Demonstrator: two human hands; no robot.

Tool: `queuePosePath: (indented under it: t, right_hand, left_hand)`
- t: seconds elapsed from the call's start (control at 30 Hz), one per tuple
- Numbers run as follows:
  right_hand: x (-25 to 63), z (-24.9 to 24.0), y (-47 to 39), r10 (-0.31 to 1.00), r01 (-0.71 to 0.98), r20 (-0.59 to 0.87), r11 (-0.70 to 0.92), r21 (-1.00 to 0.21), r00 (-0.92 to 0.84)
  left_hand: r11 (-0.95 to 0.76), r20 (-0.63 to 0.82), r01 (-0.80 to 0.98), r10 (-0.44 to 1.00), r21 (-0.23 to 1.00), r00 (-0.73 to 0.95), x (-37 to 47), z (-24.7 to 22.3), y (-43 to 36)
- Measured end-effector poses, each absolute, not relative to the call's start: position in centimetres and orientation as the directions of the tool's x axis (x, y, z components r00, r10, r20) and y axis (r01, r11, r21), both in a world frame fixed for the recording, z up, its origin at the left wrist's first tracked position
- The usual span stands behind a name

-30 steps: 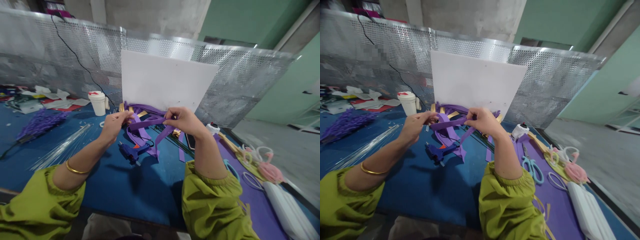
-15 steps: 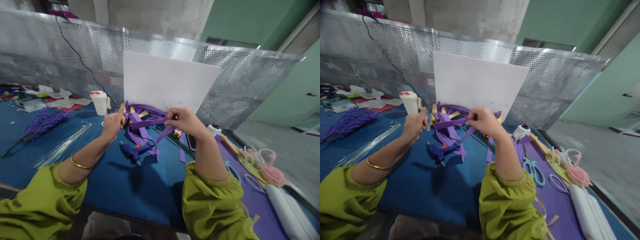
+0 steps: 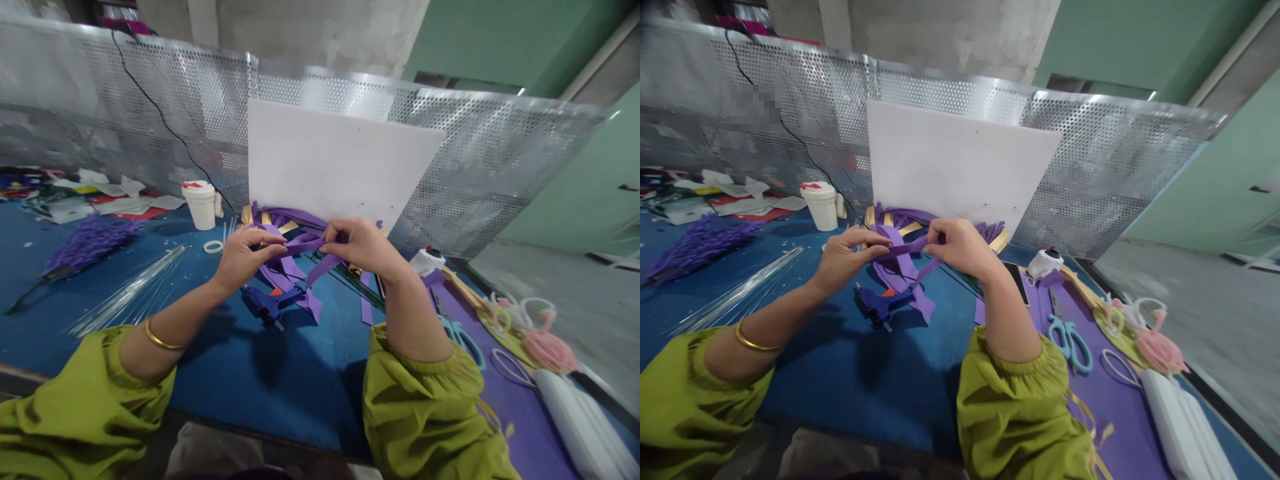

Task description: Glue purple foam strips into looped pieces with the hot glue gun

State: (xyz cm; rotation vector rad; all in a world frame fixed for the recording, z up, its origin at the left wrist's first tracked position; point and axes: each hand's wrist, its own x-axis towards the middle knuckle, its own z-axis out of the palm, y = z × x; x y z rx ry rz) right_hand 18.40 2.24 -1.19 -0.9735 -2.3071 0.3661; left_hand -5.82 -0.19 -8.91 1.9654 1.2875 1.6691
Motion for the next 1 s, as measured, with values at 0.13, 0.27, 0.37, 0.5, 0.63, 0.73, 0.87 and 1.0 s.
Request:
queuePosePath:
  t: [0.13,0.27,0.37,0.5,0.63,0.73,0.87,1.0]
  right_hand:
    - [17.9,-1.5,2.4,0.711,0.549,0.416,0.702,-0.453,-0.566]
    - [17.8,-1.8,2.4,0.719,0.546,0.422,0.694,-0.469,-0.552]
    - [17.5,-2.0,2.5,0.719,0.549,0.415,0.694,-0.465,-0.557]
    - [17.1,-2.2,2.5,0.698,0.539,0.417,0.715,-0.445,-0.581]
    - [17.0,-2.2,2.4,0.699,0.536,0.412,0.713,-0.451,-0.584]
    - [17.4,-1.9,2.2,0.703,0.539,0.409,0.71,-0.453,-0.582]
    - [18.2,-1.5,2.4,0.702,0.532,0.44,0.712,-0.459,-0.56]
    - [18.5,-1.4,2.5,0.688,0.511,0.458,0.725,-0.46,-0.563]
  left_hand:
    - [-0.578,0.66,0.48,0.751,0.66,-0.003,-5.8,-8.9,0.0]
    - [-0.578,0.656,0.497,0.755,0.647,0.024,-6.0,-8.7,0.0]
    - [-0.563,0.636,0.502,0.771,0.657,0.032,-6.0,-8.5,-0.2]
    - [-0.565,0.638,0.485,0.77,0.667,0.019,-5.7,-8.5,-0.4]
    - [-0.446,0.485,0.275,0.87,0.852,-0.093,-5.6,-8.8,-0.3]
    - [-0.362,0.363,0.039,0.91,0.931,-0.2,-5.9,-9.0,0.3]
    - [-0.453,0.438,0.04,0.833,0.891,-0.338,-6.9,-9.1,1.6]
    - [-0.43,0.395,0.04,0.783,0.902,-0.48,-7.5,-9.1,2.1]
